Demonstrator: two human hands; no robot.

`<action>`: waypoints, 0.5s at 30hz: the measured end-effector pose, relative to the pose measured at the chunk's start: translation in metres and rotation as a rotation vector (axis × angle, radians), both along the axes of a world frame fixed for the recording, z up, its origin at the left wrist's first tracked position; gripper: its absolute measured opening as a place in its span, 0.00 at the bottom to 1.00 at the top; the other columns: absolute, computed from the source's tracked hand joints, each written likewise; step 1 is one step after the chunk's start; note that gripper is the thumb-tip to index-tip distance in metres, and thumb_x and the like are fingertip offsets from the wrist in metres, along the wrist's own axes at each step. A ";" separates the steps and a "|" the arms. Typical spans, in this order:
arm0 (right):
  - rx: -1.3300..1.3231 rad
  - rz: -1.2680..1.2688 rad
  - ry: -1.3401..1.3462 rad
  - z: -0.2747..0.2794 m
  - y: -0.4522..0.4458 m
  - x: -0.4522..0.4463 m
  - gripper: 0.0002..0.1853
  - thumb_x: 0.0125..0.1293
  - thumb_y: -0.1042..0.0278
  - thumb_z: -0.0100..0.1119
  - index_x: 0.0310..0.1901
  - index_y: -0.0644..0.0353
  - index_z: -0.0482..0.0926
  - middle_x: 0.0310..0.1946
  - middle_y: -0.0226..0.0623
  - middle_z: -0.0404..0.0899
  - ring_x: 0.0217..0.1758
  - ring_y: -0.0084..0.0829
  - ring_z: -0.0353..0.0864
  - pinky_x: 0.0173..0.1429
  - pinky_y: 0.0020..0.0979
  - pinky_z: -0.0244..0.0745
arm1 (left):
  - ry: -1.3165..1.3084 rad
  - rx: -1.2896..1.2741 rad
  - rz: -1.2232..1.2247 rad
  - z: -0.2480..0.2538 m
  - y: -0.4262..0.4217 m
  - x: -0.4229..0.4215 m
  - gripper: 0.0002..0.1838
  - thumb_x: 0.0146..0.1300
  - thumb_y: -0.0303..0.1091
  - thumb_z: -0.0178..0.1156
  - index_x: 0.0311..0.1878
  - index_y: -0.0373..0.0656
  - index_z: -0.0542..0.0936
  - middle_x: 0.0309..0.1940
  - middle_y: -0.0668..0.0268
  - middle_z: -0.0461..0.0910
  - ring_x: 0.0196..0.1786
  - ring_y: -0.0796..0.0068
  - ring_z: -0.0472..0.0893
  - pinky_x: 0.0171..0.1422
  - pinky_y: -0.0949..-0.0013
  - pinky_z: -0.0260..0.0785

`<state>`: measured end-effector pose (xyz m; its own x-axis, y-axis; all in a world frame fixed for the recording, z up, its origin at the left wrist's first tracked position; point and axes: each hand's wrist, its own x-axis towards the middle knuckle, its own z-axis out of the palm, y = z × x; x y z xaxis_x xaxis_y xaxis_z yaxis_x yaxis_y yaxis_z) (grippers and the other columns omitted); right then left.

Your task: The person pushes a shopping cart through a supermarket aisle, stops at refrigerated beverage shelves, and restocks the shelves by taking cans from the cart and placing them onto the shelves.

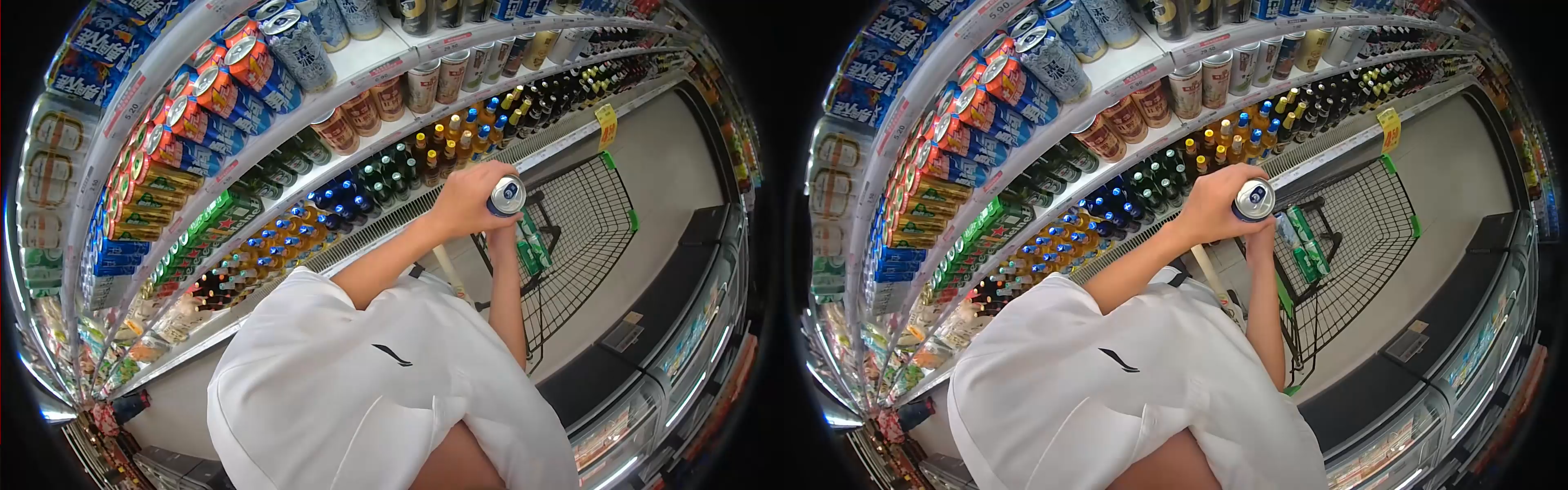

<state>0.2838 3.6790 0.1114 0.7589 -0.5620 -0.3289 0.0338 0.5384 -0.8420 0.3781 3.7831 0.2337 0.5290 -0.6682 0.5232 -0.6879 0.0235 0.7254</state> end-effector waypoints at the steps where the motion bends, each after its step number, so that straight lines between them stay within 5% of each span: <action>1: 0.040 -0.043 -0.009 0.018 0.012 0.019 0.18 0.75 0.65 0.51 0.62 0.61 0.72 0.58 0.34 0.77 0.58 0.24 0.78 0.60 0.30 0.75 | -0.053 -0.018 0.022 0.011 0.011 0.018 0.31 0.43 0.41 0.78 0.52 0.44 0.77 0.45 0.61 0.83 0.48 0.58 0.84 0.51 0.62 0.77; 3: -0.268 0.081 -0.035 0.036 0.021 0.061 0.17 0.75 0.69 0.50 0.61 0.64 0.72 0.56 0.35 0.77 0.57 0.25 0.77 0.59 0.30 0.73 | -0.153 -0.071 0.095 0.034 0.031 0.056 0.31 0.43 0.41 0.78 0.51 0.45 0.77 0.45 0.62 0.84 0.46 0.59 0.85 0.49 0.62 0.78; 4: -0.416 0.175 0.047 0.064 0.031 0.075 0.26 0.73 0.65 0.55 0.69 0.62 0.63 0.66 0.39 0.70 0.67 0.32 0.71 0.69 0.36 0.67 | -0.209 -0.099 0.130 0.043 0.039 0.074 0.30 0.43 0.40 0.78 0.51 0.45 0.77 0.45 0.62 0.84 0.45 0.59 0.85 0.48 0.62 0.78; 7: -0.977 0.112 -0.270 0.107 0.059 0.133 0.28 0.58 0.71 0.68 0.60 0.66 0.70 0.54 0.41 0.77 0.57 0.35 0.77 0.61 0.34 0.71 | -0.330 -0.160 0.203 0.067 0.058 0.115 0.30 0.43 0.40 0.78 0.50 0.45 0.77 0.45 0.62 0.84 0.45 0.59 0.85 0.46 0.62 0.79; 11: -1.243 -0.098 -0.348 0.114 0.071 0.199 0.30 0.54 0.70 0.72 0.58 0.66 0.71 0.51 0.42 0.78 0.55 0.39 0.80 0.59 0.34 0.73 | -0.498 -0.227 0.241 0.084 0.075 0.158 0.29 0.44 0.40 0.78 0.51 0.45 0.77 0.45 0.62 0.84 0.44 0.59 0.85 0.45 0.63 0.79; 15: -1.311 -0.157 -0.427 0.142 0.077 0.246 0.20 0.55 0.68 0.71 0.49 0.63 0.79 0.43 0.39 0.83 0.47 0.37 0.84 0.51 0.33 0.77 | -0.463 -0.231 0.335 0.101 0.088 0.189 0.33 0.38 0.42 0.79 0.50 0.45 0.78 0.47 0.64 0.82 0.47 0.60 0.83 0.47 0.62 0.77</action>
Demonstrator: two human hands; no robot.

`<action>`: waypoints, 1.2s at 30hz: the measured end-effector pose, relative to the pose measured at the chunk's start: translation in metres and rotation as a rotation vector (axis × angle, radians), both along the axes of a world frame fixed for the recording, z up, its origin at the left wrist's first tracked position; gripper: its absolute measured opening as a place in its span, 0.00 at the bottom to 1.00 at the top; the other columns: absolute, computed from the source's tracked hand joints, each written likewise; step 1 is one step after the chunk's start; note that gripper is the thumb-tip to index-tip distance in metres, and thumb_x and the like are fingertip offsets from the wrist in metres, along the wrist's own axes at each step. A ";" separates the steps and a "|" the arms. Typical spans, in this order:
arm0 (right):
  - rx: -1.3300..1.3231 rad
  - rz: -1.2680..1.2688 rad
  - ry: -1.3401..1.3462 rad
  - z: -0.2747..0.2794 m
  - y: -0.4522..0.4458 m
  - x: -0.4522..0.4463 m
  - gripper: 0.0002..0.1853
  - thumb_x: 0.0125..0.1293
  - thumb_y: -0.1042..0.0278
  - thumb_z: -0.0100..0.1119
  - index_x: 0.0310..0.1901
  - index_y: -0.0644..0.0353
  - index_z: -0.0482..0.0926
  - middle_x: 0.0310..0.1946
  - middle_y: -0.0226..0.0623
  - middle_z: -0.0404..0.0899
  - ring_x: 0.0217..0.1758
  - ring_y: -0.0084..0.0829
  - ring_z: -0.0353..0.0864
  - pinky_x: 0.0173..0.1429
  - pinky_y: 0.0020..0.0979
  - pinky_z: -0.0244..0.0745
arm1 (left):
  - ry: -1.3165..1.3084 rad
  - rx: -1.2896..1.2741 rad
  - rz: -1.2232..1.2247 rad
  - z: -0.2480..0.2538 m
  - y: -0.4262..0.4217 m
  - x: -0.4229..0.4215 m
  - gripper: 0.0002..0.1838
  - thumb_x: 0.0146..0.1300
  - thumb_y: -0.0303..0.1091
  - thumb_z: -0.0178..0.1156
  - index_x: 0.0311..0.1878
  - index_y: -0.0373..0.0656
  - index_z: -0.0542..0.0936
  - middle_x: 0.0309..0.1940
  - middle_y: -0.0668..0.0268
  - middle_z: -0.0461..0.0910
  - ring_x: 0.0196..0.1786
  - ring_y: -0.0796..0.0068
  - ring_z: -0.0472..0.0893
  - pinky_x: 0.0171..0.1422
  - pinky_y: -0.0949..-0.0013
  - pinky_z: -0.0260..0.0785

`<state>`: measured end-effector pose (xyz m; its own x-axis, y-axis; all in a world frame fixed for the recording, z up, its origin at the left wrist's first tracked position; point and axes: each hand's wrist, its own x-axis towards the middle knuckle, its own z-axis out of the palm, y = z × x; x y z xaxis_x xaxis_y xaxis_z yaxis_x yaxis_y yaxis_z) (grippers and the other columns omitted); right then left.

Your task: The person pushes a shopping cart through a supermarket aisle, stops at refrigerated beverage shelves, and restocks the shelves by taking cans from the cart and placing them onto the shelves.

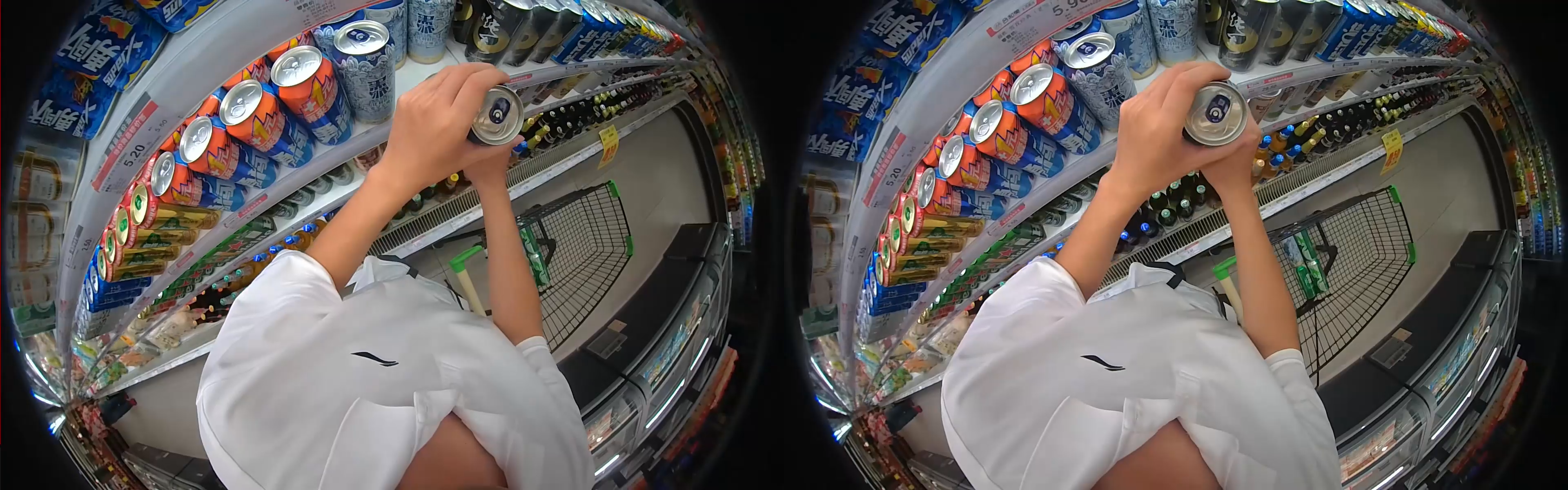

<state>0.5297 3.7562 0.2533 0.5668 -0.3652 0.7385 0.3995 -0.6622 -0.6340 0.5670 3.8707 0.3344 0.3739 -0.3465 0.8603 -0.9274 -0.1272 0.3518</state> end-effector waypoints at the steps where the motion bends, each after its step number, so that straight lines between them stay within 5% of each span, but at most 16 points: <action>1: -0.005 0.063 -0.028 0.005 0.002 0.011 0.20 0.55 0.67 0.72 0.48 0.63 0.79 0.42 0.38 0.84 0.45 0.36 0.85 0.50 0.33 0.78 | 0.017 -0.009 0.002 0.003 0.002 0.007 0.34 0.39 0.43 0.78 0.53 0.46 0.78 0.48 0.64 0.81 0.48 0.60 0.82 0.49 0.61 0.76; 8: 0.056 0.178 0.125 0.028 0.009 0.051 0.25 0.46 0.63 0.79 0.47 0.59 0.83 0.41 0.39 0.87 0.46 0.37 0.87 0.48 0.35 0.80 | -0.238 0.019 0.075 0.021 0.043 0.038 0.27 0.42 0.33 0.77 0.50 0.47 0.84 0.51 0.66 0.83 0.52 0.61 0.82 0.53 0.61 0.77; 12: 0.049 0.137 0.245 0.020 0.008 0.066 0.28 0.44 0.61 0.80 0.49 0.58 0.83 0.41 0.39 0.87 0.48 0.40 0.87 0.50 0.37 0.80 | -0.134 0.124 0.227 0.035 0.072 0.035 0.23 0.46 0.31 0.76 0.49 0.46 0.85 0.53 0.65 0.82 0.57 0.59 0.79 0.60 0.59 0.73; 16: 0.016 0.064 0.403 0.021 0.009 0.069 0.28 0.43 0.56 0.81 0.46 0.58 0.83 0.42 0.40 0.87 0.48 0.42 0.86 0.51 0.39 0.79 | 0.015 0.338 0.363 0.045 0.086 0.038 0.29 0.49 0.33 0.75 0.58 0.50 0.80 0.54 0.60 0.82 0.59 0.58 0.78 0.62 0.55 0.69; 19: -0.069 0.056 0.560 0.029 0.008 0.073 0.38 0.42 0.55 0.81 0.56 0.59 0.76 0.48 0.46 0.84 0.53 0.46 0.84 0.56 0.41 0.77 | 0.114 0.400 0.335 0.053 0.088 0.042 0.33 0.49 0.32 0.74 0.62 0.53 0.77 0.56 0.63 0.81 0.57 0.59 0.79 0.61 0.56 0.70; 23: 0.009 0.113 0.474 0.016 0.006 0.077 0.44 0.42 0.57 0.83 0.57 0.66 0.67 0.49 0.50 0.81 0.55 0.44 0.82 0.58 0.38 0.77 | 0.180 0.470 0.275 0.055 0.086 0.047 0.33 0.48 0.30 0.73 0.61 0.52 0.78 0.59 0.68 0.80 0.57 0.59 0.80 0.61 0.58 0.72; 29: 0.151 0.290 0.451 0.007 -0.003 0.075 0.40 0.43 0.60 0.83 0.55 0.64 0.68 0.48 0.44 0.82 0.53 0.34 0.82 0.58 0.34 0.77 | 0.210 0.532 0.268 0.057 0.084 0.049 0.32 0.49 0.30 0.72 0.62 0.52 0.78 0.61 0.67 0.80 0.58 0.60 0.80 0.61 0.59 0.73; 36: 0.084 0.229 0.463 0.002 0.001 0.070 0.42 0.42 0.62 0.83 0.57 0.65 0.68 0.49 0.46 0.81 0.53 0.37 0.83 0.58 0.35 0.77 | 0.079 0.536 0.283 0.049 0.081 0.053 0.32 0.51 0.31 0.71 0.63 0.49 0.78 0.62 0.65 0.78 0.63 0.60 0.77 0.66 0.58 0.69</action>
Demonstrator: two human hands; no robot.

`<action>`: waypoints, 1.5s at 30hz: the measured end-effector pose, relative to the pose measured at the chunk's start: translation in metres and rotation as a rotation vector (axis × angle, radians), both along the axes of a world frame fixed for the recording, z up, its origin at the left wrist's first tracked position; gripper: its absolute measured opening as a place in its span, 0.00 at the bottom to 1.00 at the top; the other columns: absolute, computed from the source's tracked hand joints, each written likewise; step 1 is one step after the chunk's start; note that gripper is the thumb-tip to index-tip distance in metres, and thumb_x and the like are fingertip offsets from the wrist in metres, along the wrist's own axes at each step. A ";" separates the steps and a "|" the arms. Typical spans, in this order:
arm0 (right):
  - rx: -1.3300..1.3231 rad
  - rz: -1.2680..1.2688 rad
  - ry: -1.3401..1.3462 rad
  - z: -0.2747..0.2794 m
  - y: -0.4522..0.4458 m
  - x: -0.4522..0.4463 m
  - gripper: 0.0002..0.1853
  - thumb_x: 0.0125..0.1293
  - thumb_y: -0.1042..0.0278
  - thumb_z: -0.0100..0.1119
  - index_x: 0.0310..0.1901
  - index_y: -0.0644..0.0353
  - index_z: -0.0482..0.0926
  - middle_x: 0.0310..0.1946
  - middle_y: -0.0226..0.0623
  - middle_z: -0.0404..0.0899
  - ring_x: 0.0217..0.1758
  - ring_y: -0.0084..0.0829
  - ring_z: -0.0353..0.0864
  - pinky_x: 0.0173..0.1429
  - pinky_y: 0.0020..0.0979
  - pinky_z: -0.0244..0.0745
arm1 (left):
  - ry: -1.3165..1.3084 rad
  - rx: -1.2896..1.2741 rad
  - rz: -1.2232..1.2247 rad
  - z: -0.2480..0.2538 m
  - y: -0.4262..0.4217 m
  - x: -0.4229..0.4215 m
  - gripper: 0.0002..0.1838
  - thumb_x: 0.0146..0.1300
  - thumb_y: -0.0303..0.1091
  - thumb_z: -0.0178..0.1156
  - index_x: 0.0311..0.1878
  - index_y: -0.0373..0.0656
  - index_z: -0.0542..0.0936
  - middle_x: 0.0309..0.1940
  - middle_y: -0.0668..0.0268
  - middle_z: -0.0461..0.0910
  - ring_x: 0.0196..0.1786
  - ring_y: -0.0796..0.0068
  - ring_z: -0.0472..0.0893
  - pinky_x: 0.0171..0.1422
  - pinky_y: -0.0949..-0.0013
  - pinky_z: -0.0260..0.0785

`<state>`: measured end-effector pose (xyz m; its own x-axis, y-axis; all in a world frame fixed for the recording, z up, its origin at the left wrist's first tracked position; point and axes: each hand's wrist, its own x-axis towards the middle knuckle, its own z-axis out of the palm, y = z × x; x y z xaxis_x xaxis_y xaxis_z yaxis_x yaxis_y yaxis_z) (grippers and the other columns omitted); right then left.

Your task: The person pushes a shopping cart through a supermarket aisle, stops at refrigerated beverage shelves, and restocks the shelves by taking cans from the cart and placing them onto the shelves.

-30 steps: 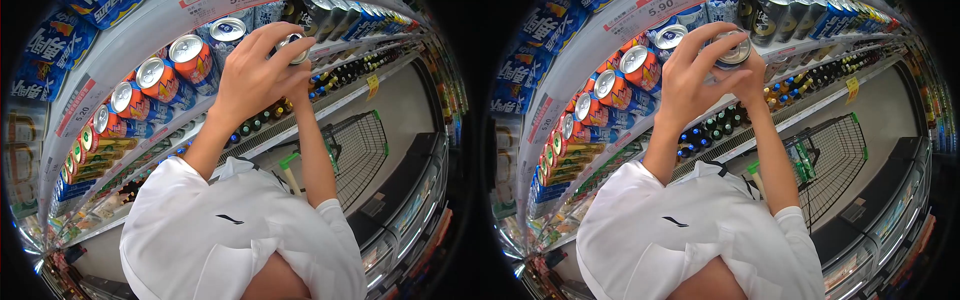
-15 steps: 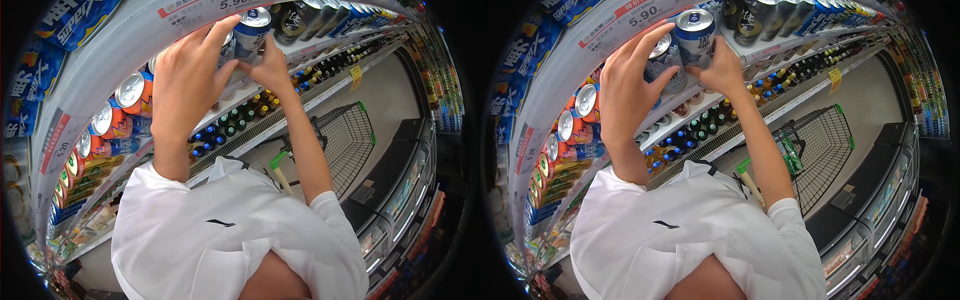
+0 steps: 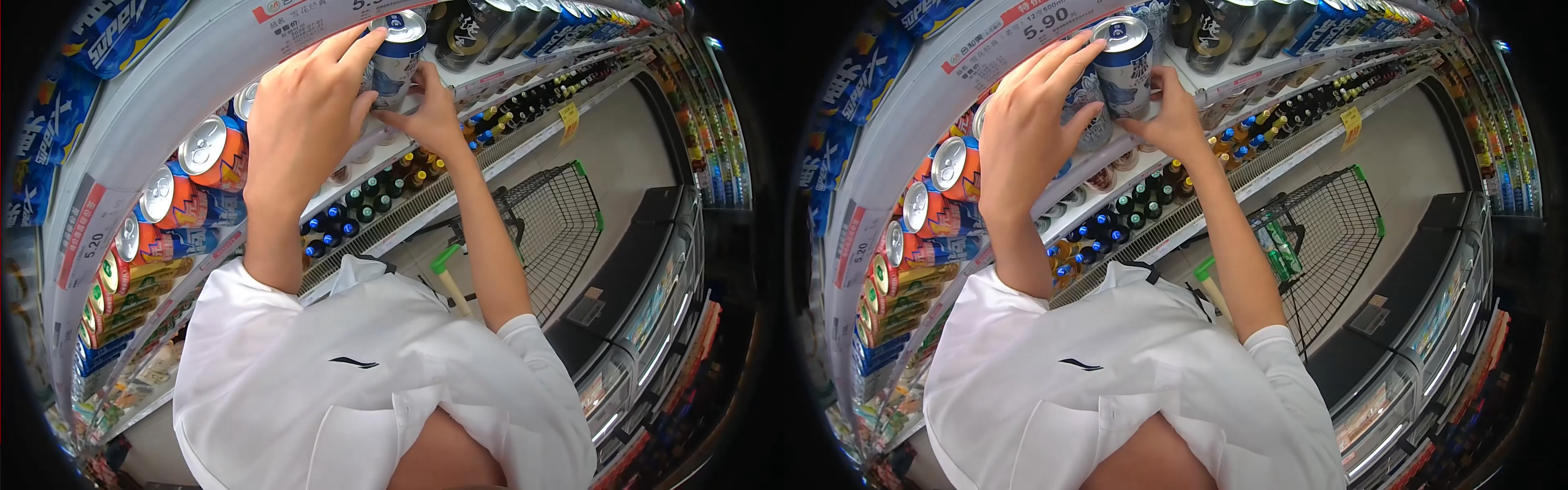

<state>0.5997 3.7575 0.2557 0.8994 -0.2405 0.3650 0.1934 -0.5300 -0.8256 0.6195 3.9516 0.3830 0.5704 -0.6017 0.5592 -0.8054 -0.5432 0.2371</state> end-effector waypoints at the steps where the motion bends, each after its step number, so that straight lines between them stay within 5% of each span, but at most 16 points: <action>1: -0.022 -0.014 -0.010 -0.002 0.001 0.000 0.43 0.41 0.63 0.83 0.58 0.65 0.68 0.49 0.47 0.81 0.52 0.38 0.83 0.58 0.35 0.77 | 0.004 0.002 -0.004 0.000 0.000 0.000 0.32 0.51 0.31 0.71 0.63 0.49 0.78 0.62 0.65 0.78 0.63 0.60 0.77 0.66 0.58 0.69; 10: -0.063 -0.041 -0.051 -0.014 -0.003 0.003 0.46 0.39 0.59 0.85 0.58 0.64 0.68 0.50 0.48 0.82 0.53 0.40 0.83 0.59 0.37 0.77 | -0.162 -0.043 -0.054 0.002 -0.003 0.001 0.25 0.57 0.35 0.69 0.61 0.52 0.80 0.57 0.66 0.82 0.58 0.62 0.81 0.61 0.62 0.72; 12: -0.086 -0.022 -0.071 -0.019 -0.007 0.005 0.46 0.39 0.57 0.85 0.59 0.64 0.68 0.50 0.48 0.82 0.54 0.41 0.83 0.59 0.37 0.77 | -0.106 -0.124 -0.038 0.003 -0.002 0.001 0.17 0.62 0.36 0.64 0.53 0.41 0.82 0.46 0.57 0.85 0.50 0.57 0.83 0.54 0.62 0.74; 13: -0.100 -0.022 -0.053 -0.018 -0.009 0.005 0.47 0.39 0.55 0.85 0.60 0.63 0.68 0.51 0.49 0.82 0.54 0.41 0.83 0.59 0.37 0.77 | -0.074 -0.148 0.042 0.012 -0.008 -0.014 0.14 0.64 0.28 0.60 0.53 0.42 0.83 0.50 0.58 0.84 0.53 0.57 0.82 0.57 0.62 0.73; 26: -0.102 -0.038 -0.064 -0.021 -0.007 0.001 0.46 0.42 0.56 0.84 0.62 0.63 0.68 0.54 0.52 0.80 0.58 0.46 0.81 0.62 0.41 0.76 | -0.127 -0.155 -0.043 0.009 -0.007 -0.013 0.17 0.63 0.24 0.59 0.56 0.39 0.81 0.52 0.54 0.82 0.56 0.54 0.81 0.61 0.60 0.72; 34: -0.191 -0.056 -0.083 -0.023 -0.002 -0.004 0.45 0.44 0.57 0.82 0.63 0.63 0.69 0.54 0.50 0.76 0.61 0.48 0.75 0.65 0.42 0.72 | -0.073 -0.298 -0.042 -0.002 0.004 0.002 0.15 0.58 0.30 0.65 0.49 0.39 0.83 0.47 0.56 0.85 0.53 0.55 0.82 0.60 0.61 0.70; 37: -0.254 -0.244 -0.202 -0.014 0.011 -0.025 0.39 0.46 0.59 0.82 0.59 0.62 0.73 0.53 0.43 0.79 0.58 0.42 0.79 0.62 0.39 0.74 | -0.052 -0.314 0.016 -0.001 0.010 -0.003 0.14 0.58 0.31 0.66 0.47 0.40 0.84 0.45 0.57 0.86 0.50 0.55 0.83 0.57 0.62 0.70; 41: -0.157 -0.317 -0.203 -0.023 0.025 -0.043 0.33 0.47 0.64 0.79 0.54 0.63 0.74 0.51 0.45 0.76 0.53 0.45 0.76 0.58 0.42 0.73 | 0.100 -0.329 0.133 0.006 0.008 -0.011 0.13 0.58 0.32 0.67 0.47 0.42 0.84 0.43 0.55 0.86 0.47 0.54 0.84 0.55 0.63 0.71; 45: -0.187 -0.300 -0.229 -0.026 0.024 -0.039 0.32 0.48 0.65 0.78 0.54 0.63 0.73 0.49 0.45 0.77 0.54 0.45 0.76 0.57 0.42 0.73 | -0.018 -0.235 0.105 0.004 0.003 -0.008 0.14 0.58 0.33 0.67 0.46 0.40 0.84 0.40 0.54 0.86 0.44 0.53 0.84 0.54 0.62 0.71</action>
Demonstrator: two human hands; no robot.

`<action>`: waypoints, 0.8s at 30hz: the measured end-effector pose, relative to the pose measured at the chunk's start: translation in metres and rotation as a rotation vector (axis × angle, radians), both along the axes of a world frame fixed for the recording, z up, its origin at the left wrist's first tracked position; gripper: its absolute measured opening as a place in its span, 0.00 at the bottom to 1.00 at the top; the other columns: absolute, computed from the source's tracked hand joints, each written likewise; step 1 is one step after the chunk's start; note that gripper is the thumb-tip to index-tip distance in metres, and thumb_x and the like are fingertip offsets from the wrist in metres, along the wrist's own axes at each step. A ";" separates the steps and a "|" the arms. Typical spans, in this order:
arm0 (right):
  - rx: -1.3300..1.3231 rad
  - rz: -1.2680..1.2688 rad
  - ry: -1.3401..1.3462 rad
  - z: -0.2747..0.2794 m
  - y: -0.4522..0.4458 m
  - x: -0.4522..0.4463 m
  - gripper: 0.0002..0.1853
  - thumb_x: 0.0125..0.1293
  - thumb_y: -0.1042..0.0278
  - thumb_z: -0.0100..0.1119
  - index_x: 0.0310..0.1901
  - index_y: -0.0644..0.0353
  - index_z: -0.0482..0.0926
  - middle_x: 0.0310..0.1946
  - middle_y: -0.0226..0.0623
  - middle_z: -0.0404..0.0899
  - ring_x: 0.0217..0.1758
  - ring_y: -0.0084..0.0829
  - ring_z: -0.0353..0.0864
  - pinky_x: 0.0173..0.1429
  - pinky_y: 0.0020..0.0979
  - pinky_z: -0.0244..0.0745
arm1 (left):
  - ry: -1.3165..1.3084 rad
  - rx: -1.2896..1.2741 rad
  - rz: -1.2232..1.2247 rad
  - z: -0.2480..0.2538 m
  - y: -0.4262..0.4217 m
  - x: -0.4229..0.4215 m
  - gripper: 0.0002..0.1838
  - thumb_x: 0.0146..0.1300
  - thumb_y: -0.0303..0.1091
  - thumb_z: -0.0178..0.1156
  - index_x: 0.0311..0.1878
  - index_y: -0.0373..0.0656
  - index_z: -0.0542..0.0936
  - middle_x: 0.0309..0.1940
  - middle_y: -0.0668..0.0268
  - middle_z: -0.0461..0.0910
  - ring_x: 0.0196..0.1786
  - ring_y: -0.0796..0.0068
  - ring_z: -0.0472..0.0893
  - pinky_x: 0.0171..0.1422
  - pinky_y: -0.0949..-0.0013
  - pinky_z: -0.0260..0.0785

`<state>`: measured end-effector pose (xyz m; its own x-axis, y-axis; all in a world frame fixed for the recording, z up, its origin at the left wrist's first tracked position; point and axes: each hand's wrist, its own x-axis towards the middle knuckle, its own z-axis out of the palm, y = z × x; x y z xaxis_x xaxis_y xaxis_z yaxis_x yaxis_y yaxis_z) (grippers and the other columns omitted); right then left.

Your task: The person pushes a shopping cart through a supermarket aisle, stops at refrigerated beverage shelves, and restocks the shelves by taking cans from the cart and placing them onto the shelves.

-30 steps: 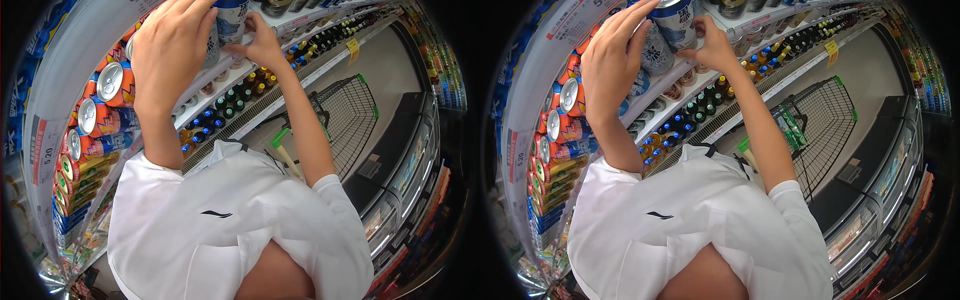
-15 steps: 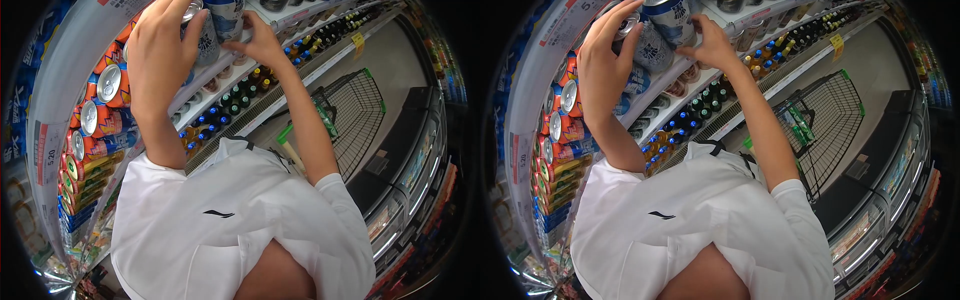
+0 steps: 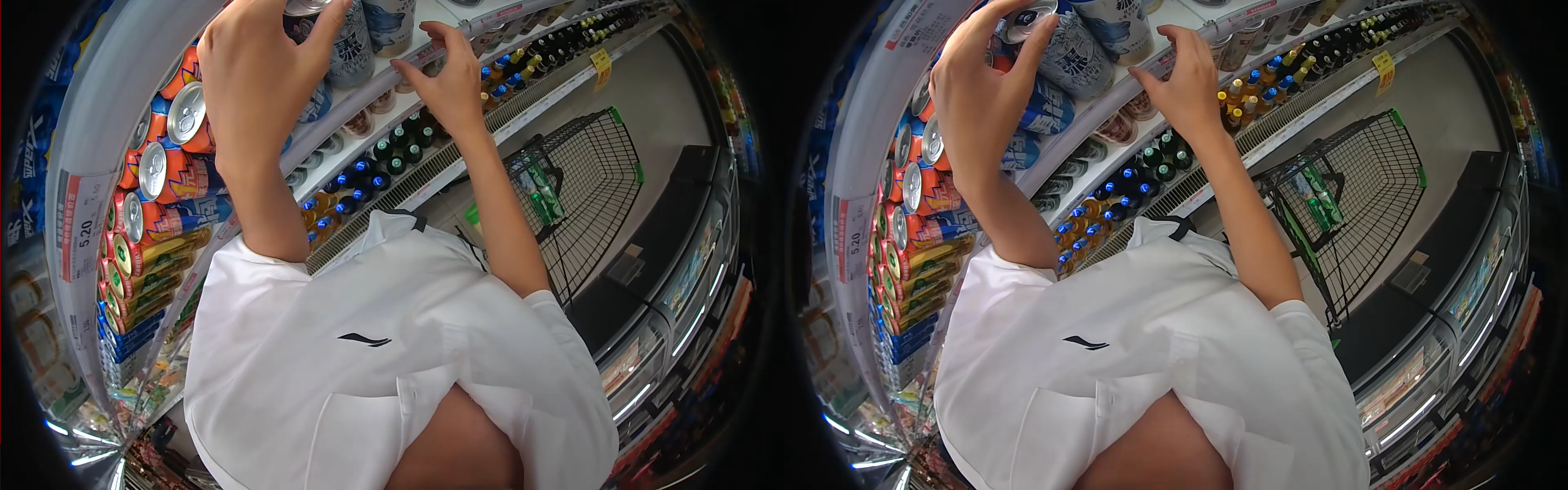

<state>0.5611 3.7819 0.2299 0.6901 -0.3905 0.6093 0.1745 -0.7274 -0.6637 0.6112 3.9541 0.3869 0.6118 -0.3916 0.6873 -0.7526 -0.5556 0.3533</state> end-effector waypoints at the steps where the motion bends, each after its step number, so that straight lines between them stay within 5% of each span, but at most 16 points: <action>1: -0.018 -0.008 -0.018 0.003 0.001 0.001 0.32 0.48 0.66 0.78 0.54 0.64 0.73 0.48 0.45 0.77 0.54 0.46 0.76 0.56 0.42 0.74 | -0.052 -0.007 -0.036 0.004 -0.005 -0.004 0.14 0.58 0.34 0.67 0.47 0.40 0.84 0.40 0.53 0.86 0.44 0.53 0.84 0.54 0.62 0.72; 12: 0.177 0.056 -0.087 0.025 0.035 -0.008 0.28 0.48 0.69 0.77 0.51 0.65 0.75 0.45 0.45 0.78 0.46 0.41 0.82 0.51 0.37 0.78 | 0.075 0.123 -0.053 0.018 -0.015 -0.002 0.20 0.58 0.40 0.68 0.51 0.39 0.82 0.44 0.52 0.84 0.48 0.55 0.83 0.59 0.58 0.70; 14: 0.193 0.081 -0.067 0.024 0.045 -0.010 0.28 0.48 0.68 0.77 0.50 0.66 0.75 0.45 0.45 0.78 0.46 0.41 0.83 0.51 0.38 0.78 | 0.306 0.194 0.034 0.025 -0.012 -0.004 0.20 0.60 0.39 0.68 0.57 0.52 0.83 0.50 0.65 0.85 0.51 0.64 0.84 0.56 0.64 0.74; 24: 0.215 0.103 0.110 0.024 0.063 -0.015 0.32 0.49 0.63 0.78 0.53 0.69 0.72 0.48 0.48 0.75 0.51 0.49 0.79 0.53 0.43 0.75 | 0.207 0.183 -0.090 0.014 0.005 0.014 0.21 0.58 0.41 0.71 0.55 0.50 0.83 0.46 0.65 0.86 0.47 0.70 0.85 0.53 0.67 0.74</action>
<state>0.5457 3.8445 0.2535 0.7901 -0.4274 0.4393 0.1586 -0.5499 -0.8201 0.6249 3.9587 0.4008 0.6886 -0.5568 0.4645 -0.7243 -0.5583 0.4045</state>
